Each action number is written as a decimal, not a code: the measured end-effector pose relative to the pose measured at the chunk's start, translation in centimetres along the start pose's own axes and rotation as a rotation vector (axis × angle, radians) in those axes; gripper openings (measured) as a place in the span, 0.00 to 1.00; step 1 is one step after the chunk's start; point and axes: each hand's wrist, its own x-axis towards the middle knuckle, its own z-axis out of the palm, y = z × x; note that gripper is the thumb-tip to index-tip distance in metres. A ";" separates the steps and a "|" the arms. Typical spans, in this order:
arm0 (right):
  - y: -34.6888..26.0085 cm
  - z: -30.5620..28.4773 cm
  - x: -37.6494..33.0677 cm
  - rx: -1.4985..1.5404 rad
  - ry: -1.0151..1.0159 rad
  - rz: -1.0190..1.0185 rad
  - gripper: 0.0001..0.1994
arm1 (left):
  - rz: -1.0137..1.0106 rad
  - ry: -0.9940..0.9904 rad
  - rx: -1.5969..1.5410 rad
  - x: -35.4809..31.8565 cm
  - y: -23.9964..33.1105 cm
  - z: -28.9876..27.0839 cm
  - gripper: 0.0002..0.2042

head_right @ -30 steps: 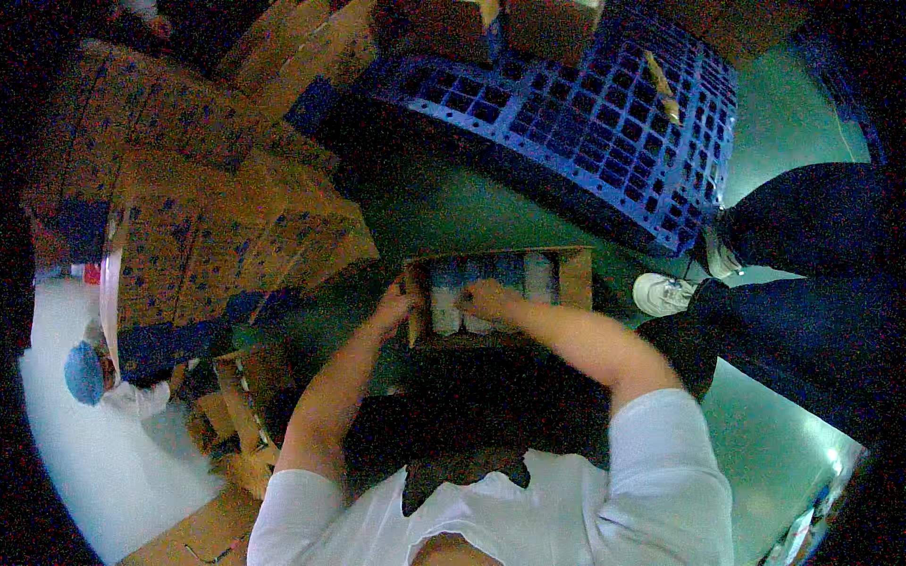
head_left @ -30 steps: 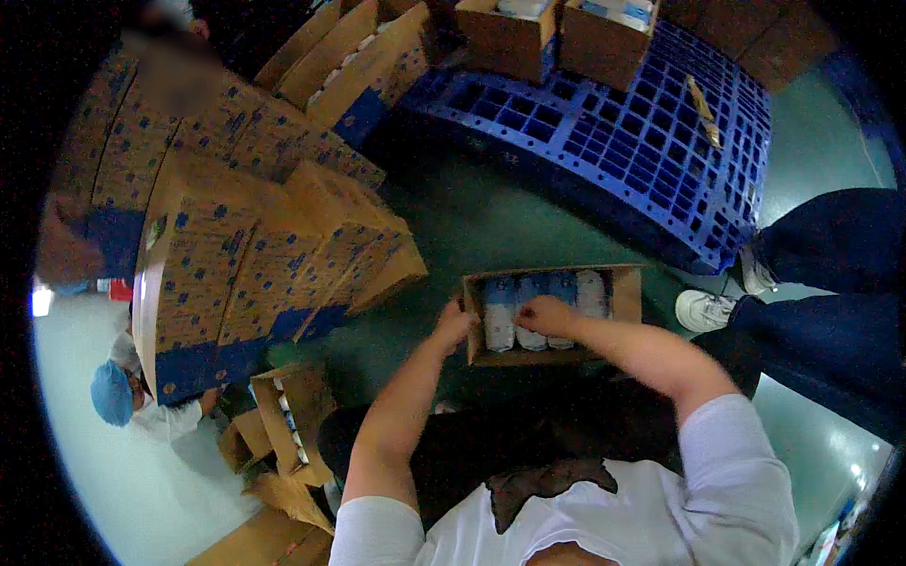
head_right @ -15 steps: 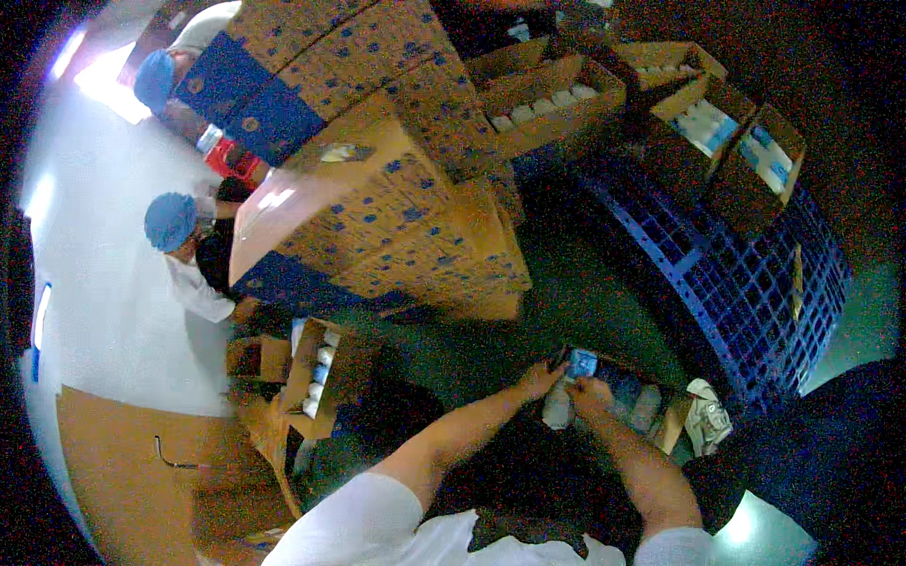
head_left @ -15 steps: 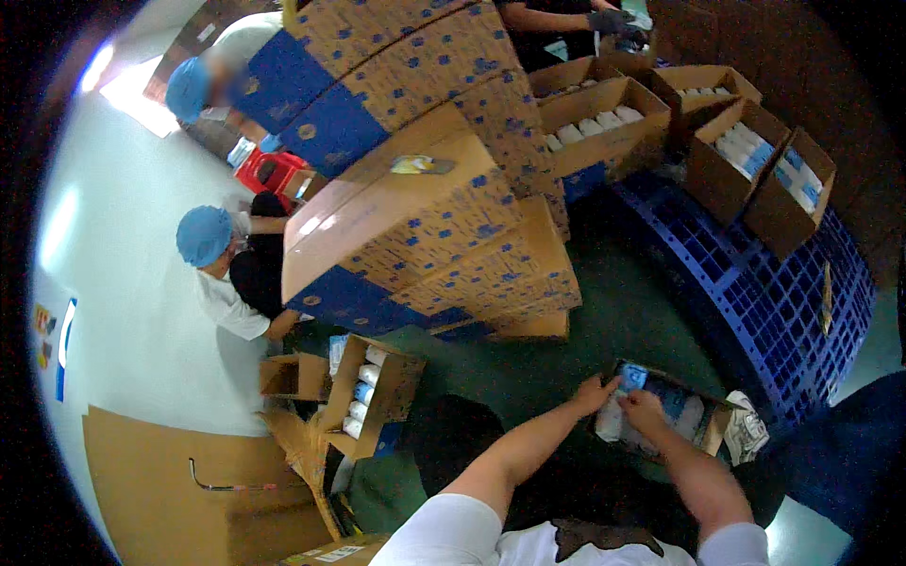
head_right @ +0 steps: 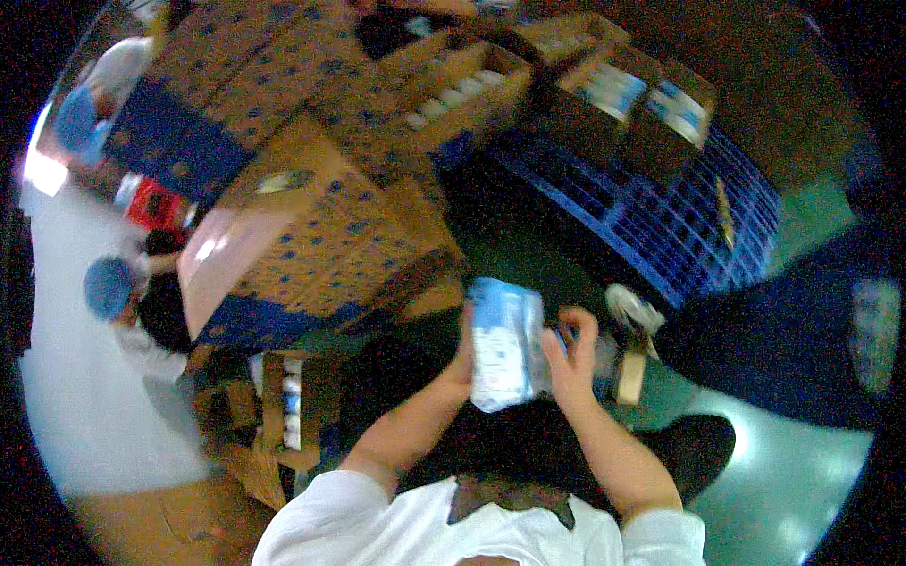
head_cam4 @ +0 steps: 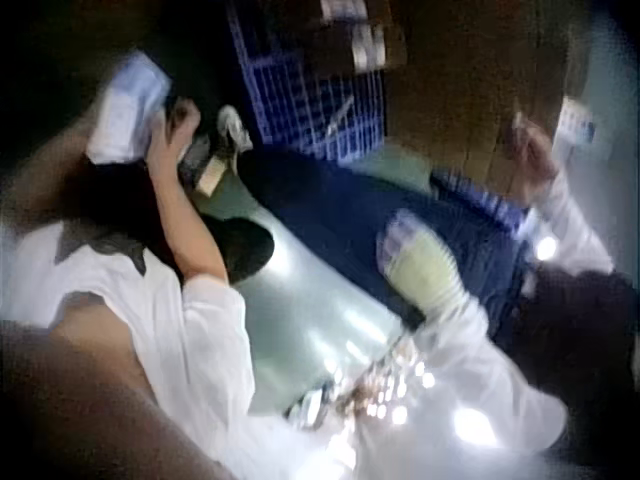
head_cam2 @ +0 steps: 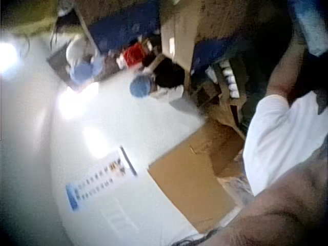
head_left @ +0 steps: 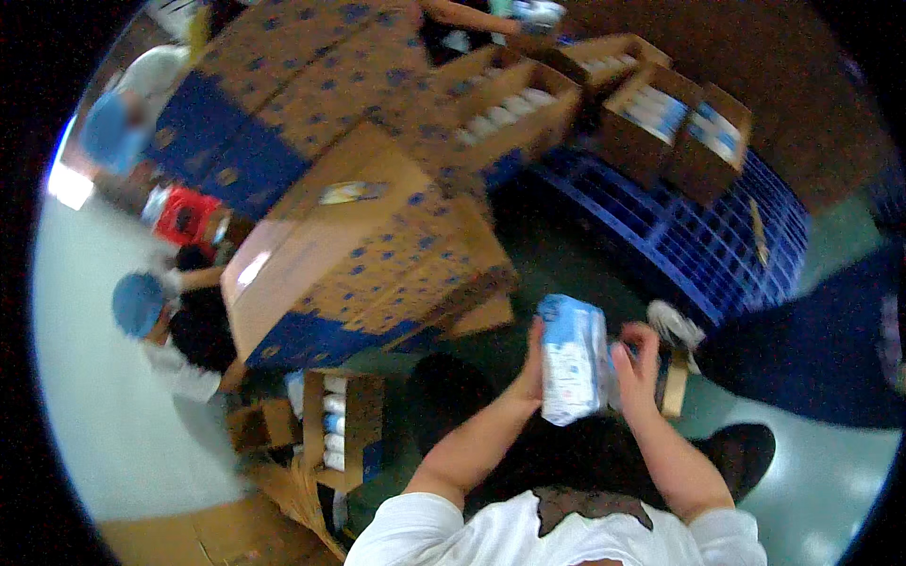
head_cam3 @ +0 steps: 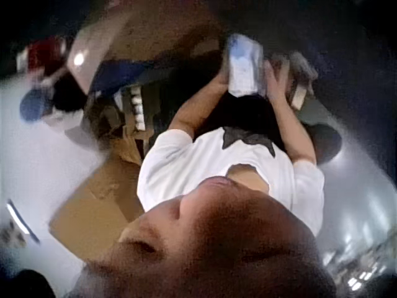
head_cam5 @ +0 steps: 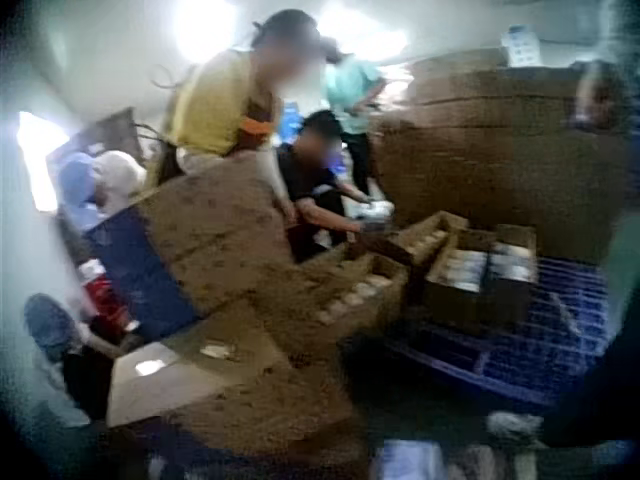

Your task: The person packs individual packs of wet wipes into cardboard boxes by hand.

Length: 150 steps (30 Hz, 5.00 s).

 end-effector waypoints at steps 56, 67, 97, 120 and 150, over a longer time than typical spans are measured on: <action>16.4 0.2 -4.3 -0.554 -0.408 0.677 0.43 | -0.447 1.361 1.658 -5.3 -15.6 -15.5 0.15; 22.1 -0.5 -6.1 -1.052 -0.950 0.348 0.22 | -0.322 1.481 1.668 -6.1 -19.3 -14.2 0.21; 7.9 -20.3 -1.4 -0.288 -0.980 -0.158 0.13 | 0.212 0.830 0.335 2.5 -20.1 -2.4 0.30; 10.1 -12.0 -1.3 0.308 -0.444 0.394 0.32 | 0.672 1.072 0.902 4.3 -20.2 -3.4 0.27; 21.1 -5.8 -4.3 -1.137 -0.938 0.285 0.25 | -0.236 0.924 2.396 -0.6 -20.4 -14.2 0.11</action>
